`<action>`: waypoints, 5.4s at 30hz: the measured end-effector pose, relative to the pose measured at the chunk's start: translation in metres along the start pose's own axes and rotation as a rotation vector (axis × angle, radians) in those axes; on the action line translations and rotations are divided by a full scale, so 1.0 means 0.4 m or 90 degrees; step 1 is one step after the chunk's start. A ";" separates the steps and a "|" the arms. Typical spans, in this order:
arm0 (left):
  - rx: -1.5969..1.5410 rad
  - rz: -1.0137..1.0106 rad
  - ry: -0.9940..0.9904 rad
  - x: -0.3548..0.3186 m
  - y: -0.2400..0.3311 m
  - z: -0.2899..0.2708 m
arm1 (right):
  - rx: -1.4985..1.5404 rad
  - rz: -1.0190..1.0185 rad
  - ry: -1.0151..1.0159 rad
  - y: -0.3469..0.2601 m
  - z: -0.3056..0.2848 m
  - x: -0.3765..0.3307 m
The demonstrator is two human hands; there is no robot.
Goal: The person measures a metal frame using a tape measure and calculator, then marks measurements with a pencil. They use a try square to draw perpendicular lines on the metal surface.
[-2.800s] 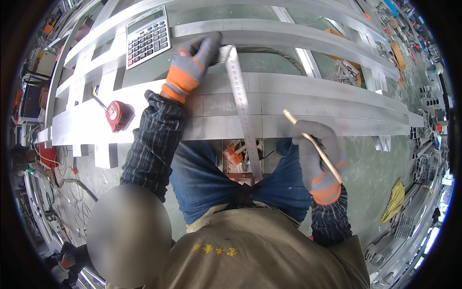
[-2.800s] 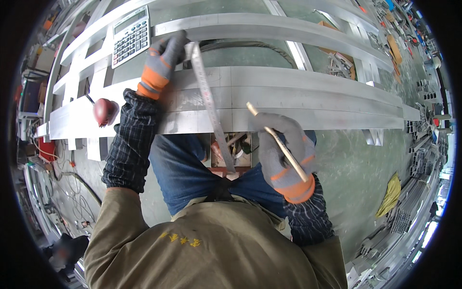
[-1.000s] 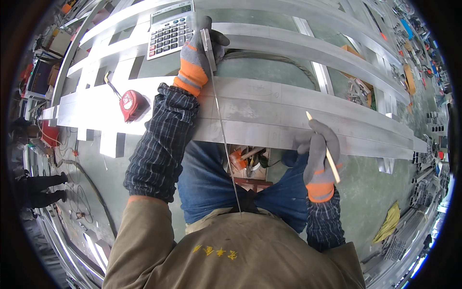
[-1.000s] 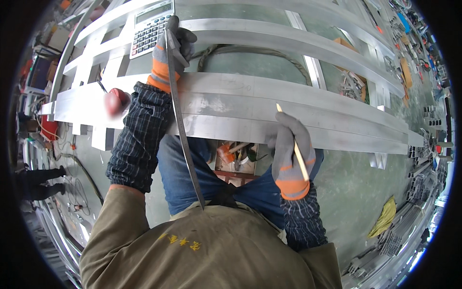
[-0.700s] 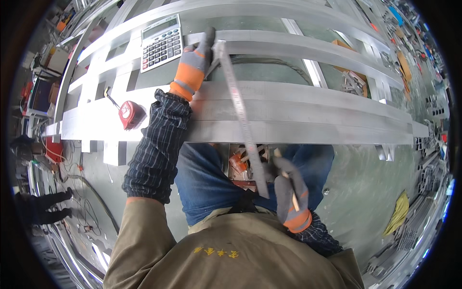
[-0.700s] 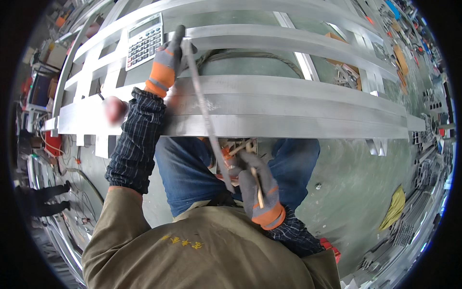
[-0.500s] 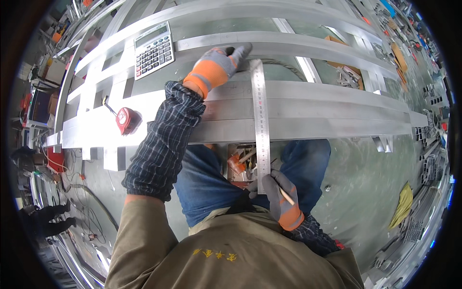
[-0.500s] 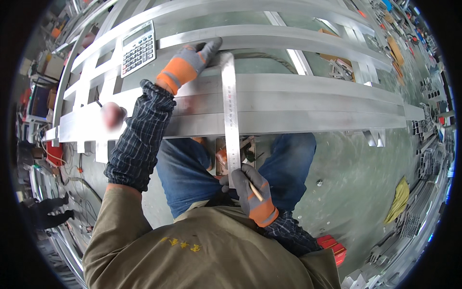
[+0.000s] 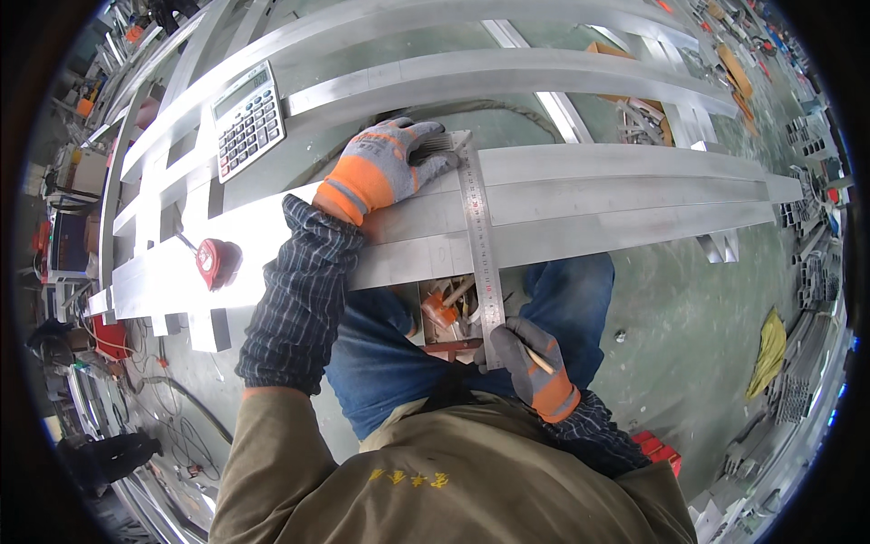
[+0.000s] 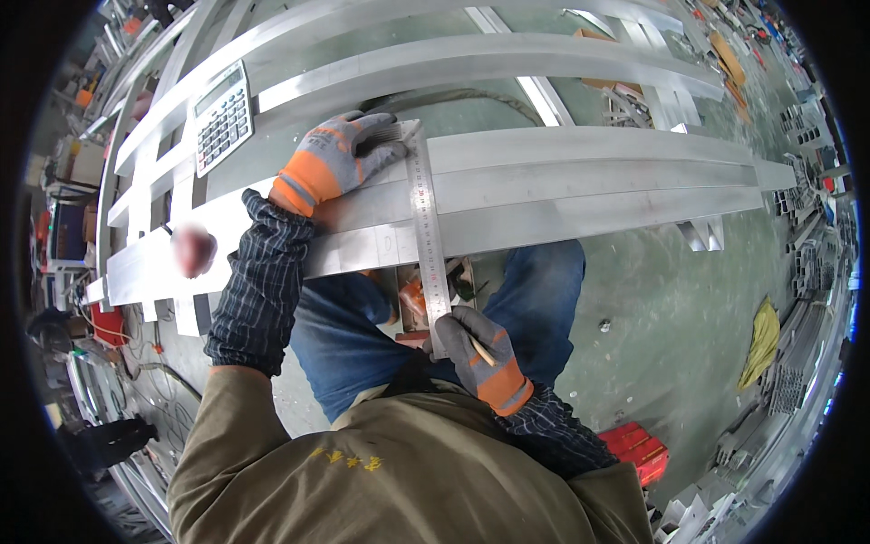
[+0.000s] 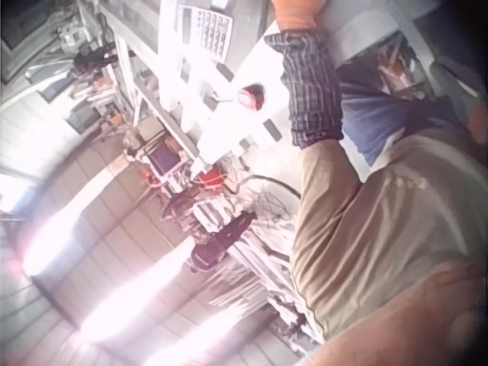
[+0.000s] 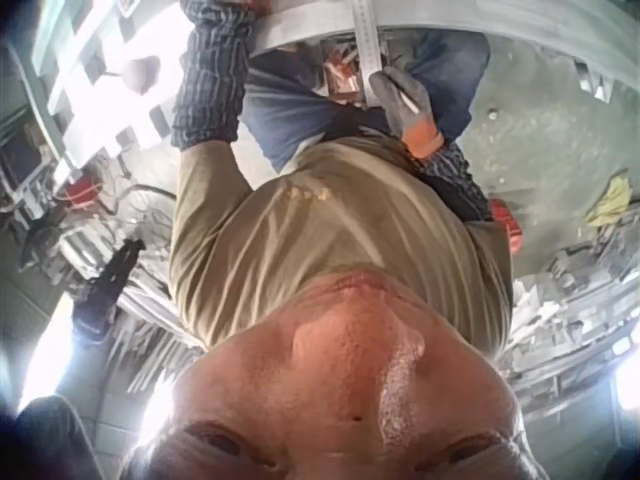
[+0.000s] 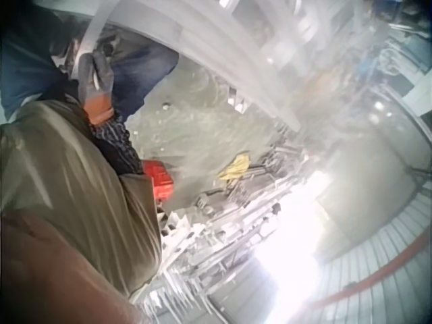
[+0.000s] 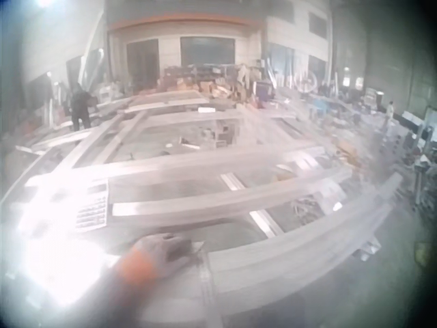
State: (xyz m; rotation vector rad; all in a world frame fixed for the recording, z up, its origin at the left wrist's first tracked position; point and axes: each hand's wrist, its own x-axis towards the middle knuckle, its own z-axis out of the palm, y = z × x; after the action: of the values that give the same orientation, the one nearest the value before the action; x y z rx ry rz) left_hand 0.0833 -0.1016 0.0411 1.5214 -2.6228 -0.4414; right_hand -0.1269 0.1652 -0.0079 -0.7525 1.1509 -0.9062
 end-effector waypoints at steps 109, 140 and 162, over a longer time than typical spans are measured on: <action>-0.048 0.118 0.173 -0.002 -0.022 0.049 | -0.451 -0.513 0.299 -0.244 -0.231 0.170; 0.021 0.116 0.138 0.077 0.083 0.077 | -0.432 -0.522 0.285 -0.235 -0.262 0.252; 0.018 0.080 0.082 0.075 0.097 0.054 | -0.579 -0.624 0.141 -0.296 -0.197 0.296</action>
State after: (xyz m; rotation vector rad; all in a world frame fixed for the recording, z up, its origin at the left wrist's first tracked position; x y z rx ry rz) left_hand 0.0312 -0.1049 0.0290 1.3354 -2.6148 -0.2860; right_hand -0.2097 0.0032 0.0250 -2.1164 1.3958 -1.2660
